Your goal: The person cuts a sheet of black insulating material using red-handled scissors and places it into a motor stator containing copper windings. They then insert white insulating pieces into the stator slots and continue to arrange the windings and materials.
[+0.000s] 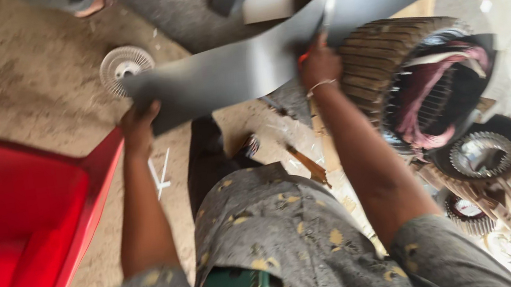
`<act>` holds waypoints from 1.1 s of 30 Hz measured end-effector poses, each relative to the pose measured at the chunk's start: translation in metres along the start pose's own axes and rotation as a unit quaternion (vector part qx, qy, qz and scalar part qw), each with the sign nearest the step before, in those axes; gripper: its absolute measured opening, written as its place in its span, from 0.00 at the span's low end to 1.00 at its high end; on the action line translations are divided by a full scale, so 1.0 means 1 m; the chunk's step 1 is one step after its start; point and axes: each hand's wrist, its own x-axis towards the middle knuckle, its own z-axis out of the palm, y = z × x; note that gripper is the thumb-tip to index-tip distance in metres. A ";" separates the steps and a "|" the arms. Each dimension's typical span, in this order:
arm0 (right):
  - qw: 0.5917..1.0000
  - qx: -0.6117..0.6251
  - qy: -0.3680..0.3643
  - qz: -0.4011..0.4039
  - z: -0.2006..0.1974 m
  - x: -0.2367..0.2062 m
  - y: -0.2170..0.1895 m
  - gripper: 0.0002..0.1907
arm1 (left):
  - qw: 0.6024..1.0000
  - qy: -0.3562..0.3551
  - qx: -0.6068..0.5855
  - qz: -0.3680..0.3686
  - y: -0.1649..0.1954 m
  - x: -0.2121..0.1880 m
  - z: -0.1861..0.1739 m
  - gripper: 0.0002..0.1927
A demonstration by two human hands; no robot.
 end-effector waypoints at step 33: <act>0.545 0.544 -0.633 -0.086 0.104 -0.256 0.116 0.25 | 0.997 -0.018 -0.028 0.076 -0.093 -0.138 0.035 0.26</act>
